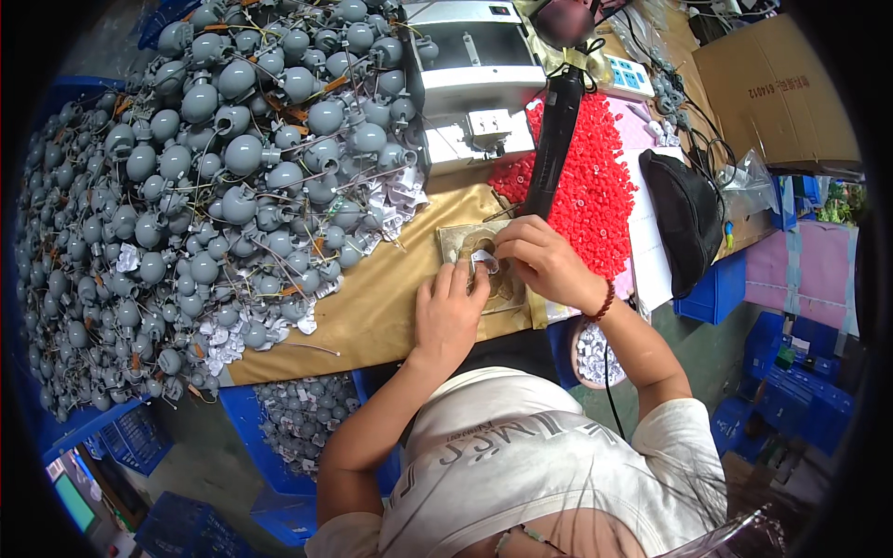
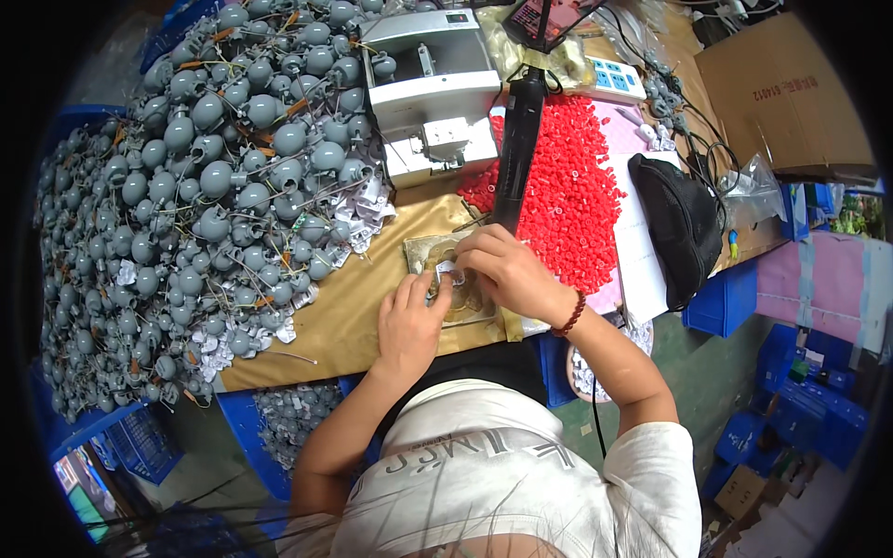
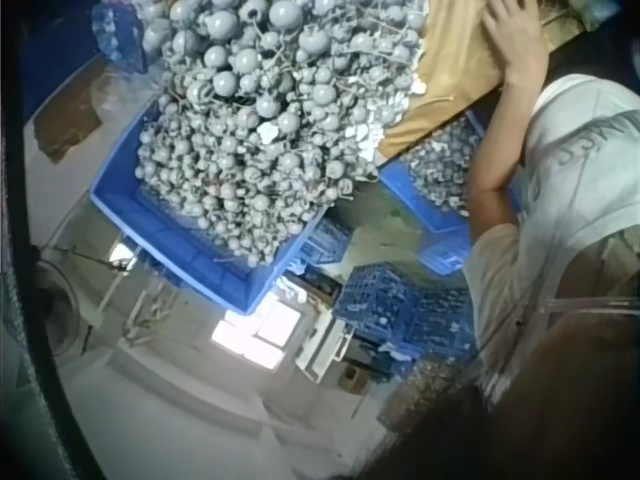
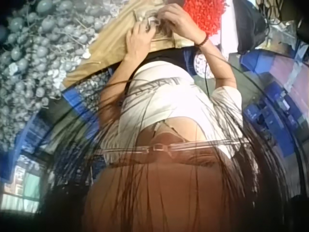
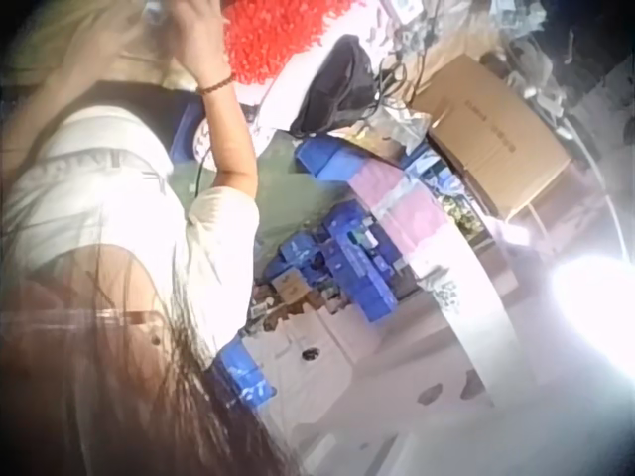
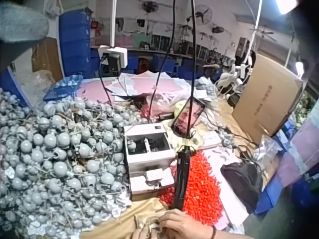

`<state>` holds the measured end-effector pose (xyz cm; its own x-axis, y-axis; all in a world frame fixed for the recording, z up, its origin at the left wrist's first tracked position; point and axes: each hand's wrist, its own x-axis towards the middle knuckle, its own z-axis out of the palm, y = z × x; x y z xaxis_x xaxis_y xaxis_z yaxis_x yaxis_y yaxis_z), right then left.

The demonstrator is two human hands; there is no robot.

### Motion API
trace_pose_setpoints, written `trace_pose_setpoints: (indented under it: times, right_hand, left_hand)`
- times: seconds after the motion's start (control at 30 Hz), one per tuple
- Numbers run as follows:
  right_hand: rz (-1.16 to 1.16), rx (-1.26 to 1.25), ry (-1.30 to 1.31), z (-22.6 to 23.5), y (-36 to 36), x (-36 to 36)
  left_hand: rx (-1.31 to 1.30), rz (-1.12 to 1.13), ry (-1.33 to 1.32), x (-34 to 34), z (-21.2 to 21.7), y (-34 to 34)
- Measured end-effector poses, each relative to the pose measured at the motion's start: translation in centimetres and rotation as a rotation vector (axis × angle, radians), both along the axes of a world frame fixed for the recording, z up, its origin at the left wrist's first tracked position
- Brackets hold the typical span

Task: Assembling small gray spherical toy components using an electric screwdriver.

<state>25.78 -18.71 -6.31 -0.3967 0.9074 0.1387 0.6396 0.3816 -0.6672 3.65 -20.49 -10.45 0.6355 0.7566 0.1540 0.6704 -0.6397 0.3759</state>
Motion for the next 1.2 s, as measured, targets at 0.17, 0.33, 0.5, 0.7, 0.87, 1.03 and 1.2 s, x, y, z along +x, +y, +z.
trace_pose_setpoints:
  times: [0.17,0.33,0.5,0.7,0.87,1.03,1.2]
  right_hand:
    - [-0.214,-0.432,0.682,-2.8,-0.4,-0.9]
    - [-0.209,-0.651,0.617,-2.0,0.8,-0.1]
    - [-0.122,-0.522,0.106,0.4,1.7,-0.5]
    - [-0.067,-0.194,-0.041,0.1,1.5,-1.0]
    - [-0.125,-0.204,0.007,-0.7,1.2,-0.7]
    - [-0.093,-0.158,0.22,-1.9,0.0,-0.4]
    - [-0.204,-0.192,0.194,-2.7,-0.5,-1.1]
  left_hand:
    - [0.02,-0.014,-0.018,-0.1,-0.2,0.0]
    - [0.038,-0.027,-0.033,-0.2,-0.4,0.2]
    - [0.005,-0.034,-0.077,-0.3,-0.4,0.5]
    - [0.002,-0.029,-0.098,-0.2,-0.5,0.5]
    - [-0.012,-0.006,-0.108,0.2,-0.1,0.8]
    - [-0.031,-0.005,-0.135,0.4,0.0,1.0]
    - [-0.007,0.002,-0.143,0.5,-0.3,1.0]
